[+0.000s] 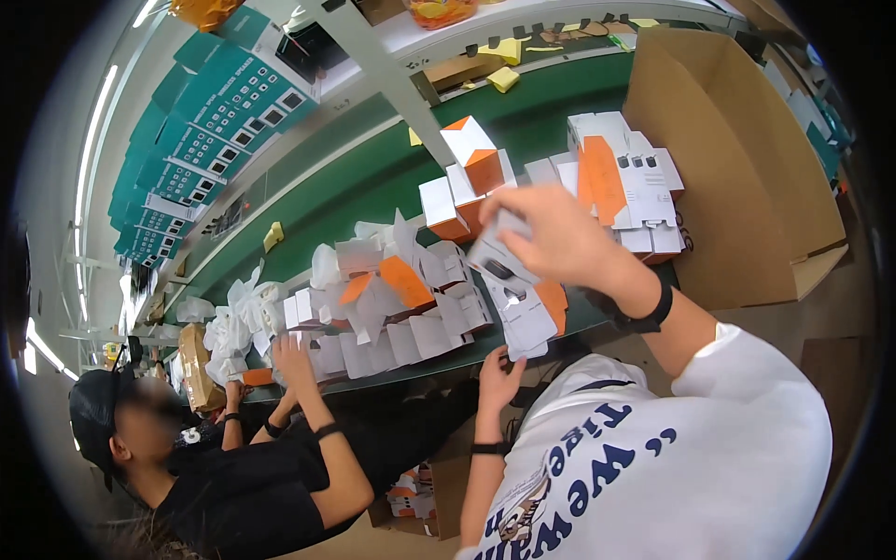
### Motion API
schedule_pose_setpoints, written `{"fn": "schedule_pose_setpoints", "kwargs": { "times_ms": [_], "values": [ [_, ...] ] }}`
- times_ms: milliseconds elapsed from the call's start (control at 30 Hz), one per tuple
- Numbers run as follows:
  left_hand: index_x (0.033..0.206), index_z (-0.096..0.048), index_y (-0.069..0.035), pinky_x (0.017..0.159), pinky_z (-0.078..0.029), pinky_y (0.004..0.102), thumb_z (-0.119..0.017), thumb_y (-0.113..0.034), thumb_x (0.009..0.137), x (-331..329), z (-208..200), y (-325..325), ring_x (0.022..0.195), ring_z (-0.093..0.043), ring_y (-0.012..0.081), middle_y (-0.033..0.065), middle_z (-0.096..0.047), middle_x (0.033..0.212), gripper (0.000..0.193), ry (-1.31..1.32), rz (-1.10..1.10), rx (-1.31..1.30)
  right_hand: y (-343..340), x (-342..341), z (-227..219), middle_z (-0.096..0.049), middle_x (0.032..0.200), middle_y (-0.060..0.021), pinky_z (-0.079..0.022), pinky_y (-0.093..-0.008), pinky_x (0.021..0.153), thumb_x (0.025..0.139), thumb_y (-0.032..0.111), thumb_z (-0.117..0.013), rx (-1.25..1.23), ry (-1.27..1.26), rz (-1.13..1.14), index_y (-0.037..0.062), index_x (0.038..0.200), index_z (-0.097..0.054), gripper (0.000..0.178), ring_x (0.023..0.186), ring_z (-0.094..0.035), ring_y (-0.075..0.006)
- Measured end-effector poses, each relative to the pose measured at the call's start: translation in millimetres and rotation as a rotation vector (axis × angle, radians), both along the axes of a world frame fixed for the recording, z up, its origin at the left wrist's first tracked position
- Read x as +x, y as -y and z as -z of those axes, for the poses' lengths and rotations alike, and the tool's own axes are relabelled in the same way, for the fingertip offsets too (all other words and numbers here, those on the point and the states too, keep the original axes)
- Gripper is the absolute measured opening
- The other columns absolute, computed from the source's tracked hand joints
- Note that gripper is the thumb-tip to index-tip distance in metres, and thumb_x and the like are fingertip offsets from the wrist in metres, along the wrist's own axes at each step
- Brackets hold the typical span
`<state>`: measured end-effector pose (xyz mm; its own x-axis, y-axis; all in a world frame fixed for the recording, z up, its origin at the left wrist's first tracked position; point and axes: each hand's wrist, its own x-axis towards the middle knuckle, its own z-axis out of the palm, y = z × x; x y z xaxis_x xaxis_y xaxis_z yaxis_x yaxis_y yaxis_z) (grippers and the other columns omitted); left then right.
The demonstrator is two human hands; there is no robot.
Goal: Manually packing electronic products into individual retail boxes and organizing them on a workbench.
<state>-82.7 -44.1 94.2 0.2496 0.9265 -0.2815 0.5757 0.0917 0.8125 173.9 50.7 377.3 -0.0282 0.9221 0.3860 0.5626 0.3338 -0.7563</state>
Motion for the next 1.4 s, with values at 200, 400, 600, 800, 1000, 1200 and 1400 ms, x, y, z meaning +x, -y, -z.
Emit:
{"fn": "schedule_pose_setpoints", "kwargs": {
  "times_ms": [200,400,600,800,1000,1200,1400],
  "values": [
    [0.153,-0.022,0.005,0.116,-0.035,0.0477,-0.092,-0.026,0.066,61,-49,-19,0.141,-0.036,0.0474,0.0328,-0.034,0.151,0.115,0.180,0.170,0.119,31,25,89,-0.068,0.082,-0.0202,-0.053,-0.0395,0.071,0.077,0.004,-0.074,-0.393,0.053,-0.035,0.0022,0.099,-0.068,0.023,0.079,-0.069,-0.0363],
    [0.155,-0.023,-0.006,0.119,-0.030,0.0481,-0.096,-0.029,0.058,62,-140,-8,0.145,-0.030,0.0441,0.0252,-0.032,0.154,0.124,-0.022,0.326,0.401,37,11,122,-0.065,0.087,0.0000,-0.048,-0.0274,0.070,0.094,0.013,-0.069,-0.701,-0.365,-0.293,0.0031,0.105,-0.067,0.016,0.077,-0.058,-0.0082],
    [0.152,-0.032,0.000,0.109,-0.044,0.0440,-0.082,-0.025,0.076,3,-122,26,0.125,-0.056,0.0291,0.0163,-0.054,0.137,0.095,1.031,-0.306,-0.167,19,-22,110,-0.051,0.139,-0.0159,-0.049,-0.0393,0.100,0.103,0.030,-0.059,-0.697,-0.590,-0.739,0.0062,0.152,-0.033,0.061,0.123,-0.054,-0.0225],
    [0.157,-0.016,0.001,0.111,-0.041,0.0432,-0.072,-0.021,0.085,-23,-148,48,0.135,-0.048,0.0327,0.0210,-0.041,0.151,0.094,0.893,-0.733,0.283,36,-106,93,-0.045,0.145,-0.0215,-0.042,-0.0420,0.108,0.080,0.020,-0.084,-0.522,-0.403,-0.738,0.0076,0.156,-0.026,0.096,0.132,-0.049,-0.0340],
    [0.160,-0.002,-0.006,0.108,-0.042,0.0462,-0.080,-0.003,0.079,-61,-162,66,0.129,-0.050,0.0323,0.0241,-0.042,0.146,0.112,0.526,-0.733,0.434,42,-156,87,-0.051,0.133,-0.0193,-0.050,-0.0375,0.097,0.079,0.024,-0.085,-0.233,-0.134,-0.763,0.0036,0.148,-0.035,0.087,0.121,-0.056,-0.0283],
    [0.158,-0.007,-0.008,0.108,-0.040,0.0422,-0.078,0.002,0.079,-114,-129,84,0.130,-0.047,0.0296,0.0212,-0.042,0.145,0.106,0.530,-0.516,0.238,-83,-162,22,-0.063,0.110,-0.0135,-0.053,-0.0344,0.075,0.088,0.021,-0.073,-0.128,-0.248,-0.366,0.0018,0.118,-0.061,0.037,0.084,-0.064,-0.0201],
    [0.152,-0.014,-0.010,0.105,-0.042,0.0424,-0.078,0.001,0.077,-115,-140,58,0.125,-0.051,0.0297,0.0213,-0.045,0.141,0.099,0.546,-0.513,0.183,-272,-138,31,-0.073,0.099,-0.0174,-0.057,-0.0391,0.083,0.080,0.035,-0.077,-0.408,0.270,-0.082,0.0005,0.108,-0.070,0.045,0.094,-0.072,-0.0300]
  ]
}}
